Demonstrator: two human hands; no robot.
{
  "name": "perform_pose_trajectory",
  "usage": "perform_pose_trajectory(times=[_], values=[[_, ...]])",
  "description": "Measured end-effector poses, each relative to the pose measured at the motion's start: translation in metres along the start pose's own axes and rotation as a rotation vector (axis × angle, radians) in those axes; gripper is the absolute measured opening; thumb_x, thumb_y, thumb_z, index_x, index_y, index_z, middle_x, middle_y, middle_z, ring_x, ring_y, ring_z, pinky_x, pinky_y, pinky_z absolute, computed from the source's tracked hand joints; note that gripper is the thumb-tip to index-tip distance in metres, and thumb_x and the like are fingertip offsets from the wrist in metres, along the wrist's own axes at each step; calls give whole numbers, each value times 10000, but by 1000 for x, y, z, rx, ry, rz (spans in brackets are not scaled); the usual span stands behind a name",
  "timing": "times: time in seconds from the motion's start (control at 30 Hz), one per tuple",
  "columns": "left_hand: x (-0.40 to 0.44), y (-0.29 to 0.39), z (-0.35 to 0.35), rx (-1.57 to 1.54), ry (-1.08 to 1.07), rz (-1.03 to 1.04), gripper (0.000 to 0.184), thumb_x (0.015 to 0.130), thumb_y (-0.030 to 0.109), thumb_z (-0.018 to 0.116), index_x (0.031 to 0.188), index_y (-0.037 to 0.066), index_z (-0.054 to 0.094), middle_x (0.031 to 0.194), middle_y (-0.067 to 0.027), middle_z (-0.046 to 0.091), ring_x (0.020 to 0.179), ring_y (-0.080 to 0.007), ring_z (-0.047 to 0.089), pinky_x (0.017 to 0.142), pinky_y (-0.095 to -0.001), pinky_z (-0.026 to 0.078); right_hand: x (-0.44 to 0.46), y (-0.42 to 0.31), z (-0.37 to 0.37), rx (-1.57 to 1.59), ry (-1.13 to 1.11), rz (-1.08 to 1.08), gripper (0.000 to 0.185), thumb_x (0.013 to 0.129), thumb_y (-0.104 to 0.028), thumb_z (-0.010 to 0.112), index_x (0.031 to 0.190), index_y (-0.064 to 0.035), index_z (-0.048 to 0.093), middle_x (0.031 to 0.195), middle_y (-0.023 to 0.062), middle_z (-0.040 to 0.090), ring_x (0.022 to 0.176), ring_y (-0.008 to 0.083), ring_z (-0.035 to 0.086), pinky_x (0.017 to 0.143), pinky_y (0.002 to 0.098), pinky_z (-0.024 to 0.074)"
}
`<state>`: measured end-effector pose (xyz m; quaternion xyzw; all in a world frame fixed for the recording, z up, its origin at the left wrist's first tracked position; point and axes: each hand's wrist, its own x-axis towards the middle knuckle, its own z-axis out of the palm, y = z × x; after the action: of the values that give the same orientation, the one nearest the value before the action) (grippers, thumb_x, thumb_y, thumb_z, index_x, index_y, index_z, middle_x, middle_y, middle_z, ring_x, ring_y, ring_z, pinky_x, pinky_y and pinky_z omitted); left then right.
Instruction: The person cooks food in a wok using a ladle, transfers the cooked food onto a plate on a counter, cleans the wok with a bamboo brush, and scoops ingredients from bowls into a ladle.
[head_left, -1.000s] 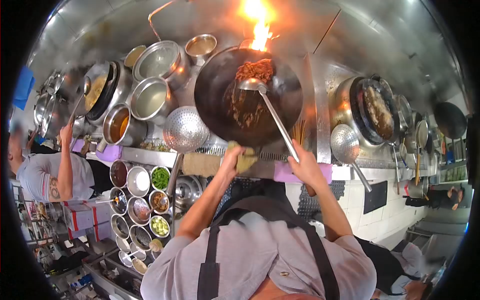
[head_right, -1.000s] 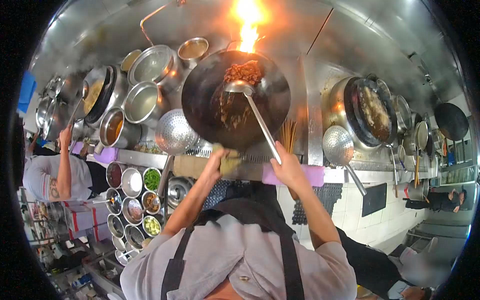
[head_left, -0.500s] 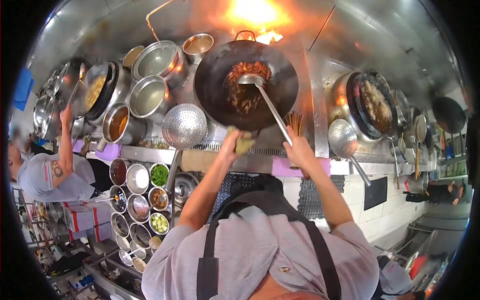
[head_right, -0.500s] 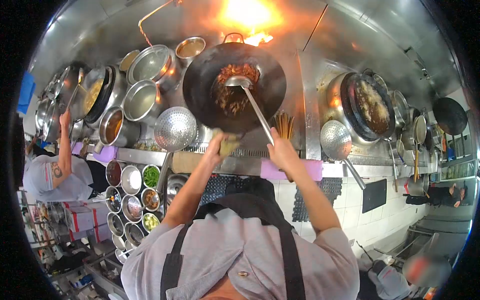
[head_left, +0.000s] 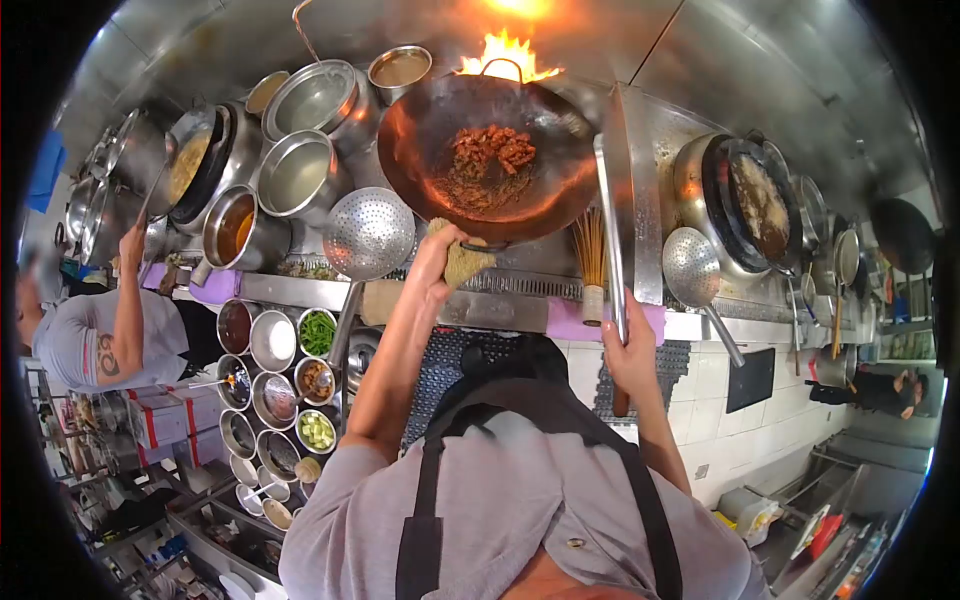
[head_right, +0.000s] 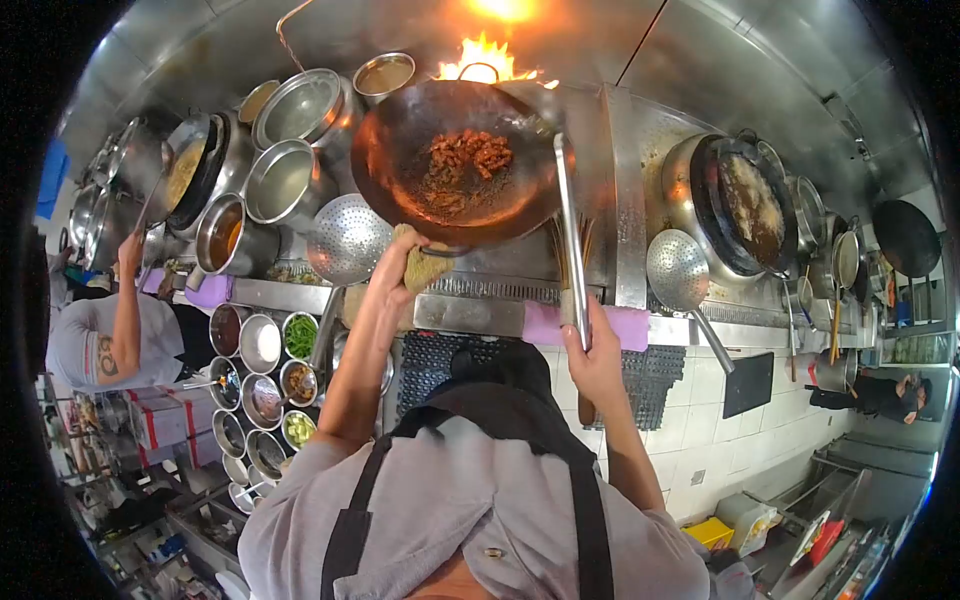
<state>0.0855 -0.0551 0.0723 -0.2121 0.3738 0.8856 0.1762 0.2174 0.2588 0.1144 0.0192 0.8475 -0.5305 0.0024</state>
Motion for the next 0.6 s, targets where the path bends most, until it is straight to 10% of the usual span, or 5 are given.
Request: perform_pose_trajectory(times=[0.23,0.43,0.6], values=[[-31,-50,2,351,56,550,603,784,-101,568,1353,15,405,1076,-127,642,900,-214,680,711,-335,590,43,34,98,269,144,69,497,1019,-115,522,1474,-48,335,792,-4,526,563,66,484,494,268,431],[11,-9,4,290,35,142,85,840,17,586,921,32,563,904,-124,666,705,-243,684,595,-375,595,70,-78,94,1342,-506,723,293,1025,-190,556,1265,-49,463,702,-25,454,479,51,404,463,259,365],[5,-17,-30,-15,-80,-48,206,876,152,618,1028,19,577,979,-164,673,751,-305,706,597,-398,612,73,-70,72,1814,-638,938,237,1054,-137,485,1226,25,509,751,-12,465,486,26,413,463,213,360]])
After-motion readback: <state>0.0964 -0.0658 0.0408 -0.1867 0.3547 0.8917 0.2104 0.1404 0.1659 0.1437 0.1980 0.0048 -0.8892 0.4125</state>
